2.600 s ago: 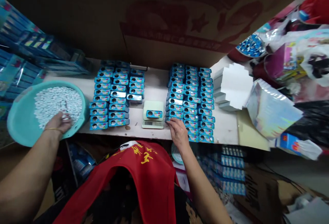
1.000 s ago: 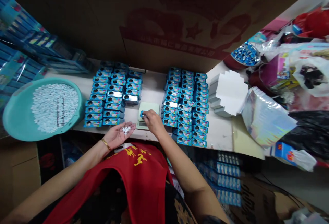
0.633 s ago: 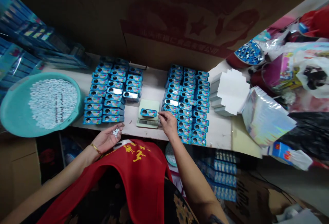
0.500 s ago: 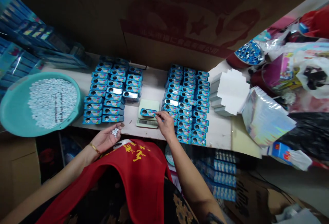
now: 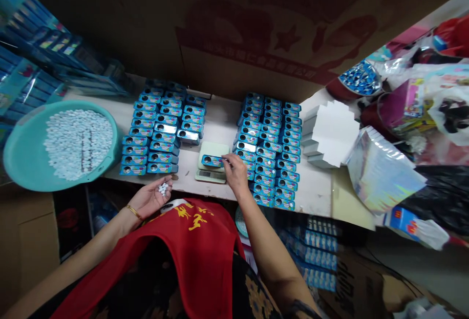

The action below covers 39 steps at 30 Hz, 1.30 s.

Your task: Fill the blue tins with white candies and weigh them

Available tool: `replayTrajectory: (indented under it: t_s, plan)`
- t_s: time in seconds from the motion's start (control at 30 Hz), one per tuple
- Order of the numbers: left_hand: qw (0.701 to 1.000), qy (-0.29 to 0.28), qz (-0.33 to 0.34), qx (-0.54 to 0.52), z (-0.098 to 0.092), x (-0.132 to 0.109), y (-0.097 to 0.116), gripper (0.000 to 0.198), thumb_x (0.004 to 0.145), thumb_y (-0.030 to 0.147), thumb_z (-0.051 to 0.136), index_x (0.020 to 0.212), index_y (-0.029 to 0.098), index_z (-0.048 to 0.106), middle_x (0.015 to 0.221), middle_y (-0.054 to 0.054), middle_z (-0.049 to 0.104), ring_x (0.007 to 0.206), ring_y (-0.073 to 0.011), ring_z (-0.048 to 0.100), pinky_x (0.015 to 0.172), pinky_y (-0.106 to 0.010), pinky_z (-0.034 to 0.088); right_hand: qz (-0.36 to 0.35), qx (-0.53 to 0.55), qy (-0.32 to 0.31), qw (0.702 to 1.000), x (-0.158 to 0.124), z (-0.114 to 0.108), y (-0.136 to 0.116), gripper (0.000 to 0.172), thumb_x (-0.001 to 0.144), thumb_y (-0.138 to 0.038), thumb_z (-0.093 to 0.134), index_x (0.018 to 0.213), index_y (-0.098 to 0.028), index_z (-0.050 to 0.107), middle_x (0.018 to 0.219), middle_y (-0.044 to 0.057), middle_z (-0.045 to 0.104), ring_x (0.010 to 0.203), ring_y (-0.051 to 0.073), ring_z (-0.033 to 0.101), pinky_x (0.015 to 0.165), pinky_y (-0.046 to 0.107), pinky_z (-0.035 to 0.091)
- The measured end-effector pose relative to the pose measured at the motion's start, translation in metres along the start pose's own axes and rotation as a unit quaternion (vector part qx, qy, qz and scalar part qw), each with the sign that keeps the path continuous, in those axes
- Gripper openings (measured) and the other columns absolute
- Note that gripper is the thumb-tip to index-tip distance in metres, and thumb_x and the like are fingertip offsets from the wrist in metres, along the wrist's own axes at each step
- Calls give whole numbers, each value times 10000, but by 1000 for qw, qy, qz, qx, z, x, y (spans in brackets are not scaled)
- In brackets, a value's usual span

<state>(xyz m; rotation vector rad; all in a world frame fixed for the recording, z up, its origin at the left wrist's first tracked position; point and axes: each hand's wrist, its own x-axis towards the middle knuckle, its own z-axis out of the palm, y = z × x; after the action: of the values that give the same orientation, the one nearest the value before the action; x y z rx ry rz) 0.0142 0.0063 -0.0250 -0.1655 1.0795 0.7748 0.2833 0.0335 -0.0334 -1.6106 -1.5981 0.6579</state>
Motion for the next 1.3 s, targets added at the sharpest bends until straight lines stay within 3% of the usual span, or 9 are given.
replayTrajectory:
  t_s: [0.2,0.33,0.53,0.73,0.83,0.97,1.1,1.2,1.3]
  plan:
    - [999,-36,-1,-16,-1,-1,3,233,776,161,447,922,49,591,774,-125,611,683,-149,580,612,-268,502,26,-42,13,999,-19,-12,14,193,808,-249,465,913,-191,616,911,53,616,883,161,555,799,314,443]
    - [999,-47,1,-8,-3,2,2,260,768,134,443,971,51,581,801,-127,613,705,-154,581,625,-271,502,-10,-83,-33,996,-12,-5,9,321,770,-269,517,1083,-201,541,1076,73,547,1017,192,489,885,356,401]
    - [1000,-7,20,14,-10,1,1,216,776,111,464,950,69,585,770,-108,612,660,-124,579,590,-225,497,-31,-139,-119,983,1,11,8,487,734,-242,553,1204,-200,433,1184,82,454,1083,219,420,911,365,385]
    - [999,15,30,-9,-22,-5,7,197,797,122,443,929,80,583,744,-92,612,633,-114,581,569,-217,503,-34,-197,-162,966,8,24,-4,365,761,-242,521,1119,-180,489,1041,79,525,948,219,463,835,350,411]
    - [999,21,33,-23,-29,-8,10,193,801,119,438,922,79,583,731,-84,612,618,-109,580,556,-212,501,-51,-207,-170,962,19,42,-22,356,776,-289,513,1116,-189,480,1021,75,530,932,218,461,806,343,416]
    - [998,29,42,-29,-32,-11,11,185,791,113,458,920,82,586,729,-82,614,606,-102,578,547,-205,500,-80,-226,-174,955,44,87,-46,380,779,-278,512,1148,-207,456,1053,78,518,949,228,443,759,336,432]
    - [998,34,37,-26,-32,-12,10,185,782,103,467,916,90,594,727,-81,616,596,-100,578,546,-205,502,-86,-244,-174,950,59,114,-48,388,786,-217,500,1171,-207,451,1085,89,504,968,233,429,738,332,438]
    - [999,33,34,-19,-32,-11,12,191,787,102,458,918,97,597,743,-85,617,613,-106,584,551,-211,506,-121,-240,-157,950,44,89,-35,374,805,-205,477,1178,-199,453,1129,86,485,1009,221,410,800,336,413]
    - [999,26,35,1,-30,-6,14,186,788,95,456,908,97,597,740,-84,613,619,-106,583,547,-206,505,-120,-266,-121,949,8,33,-15,264,834,-225,434,1076,-189,534,1064,82,514,972,210,426,833,353,376]
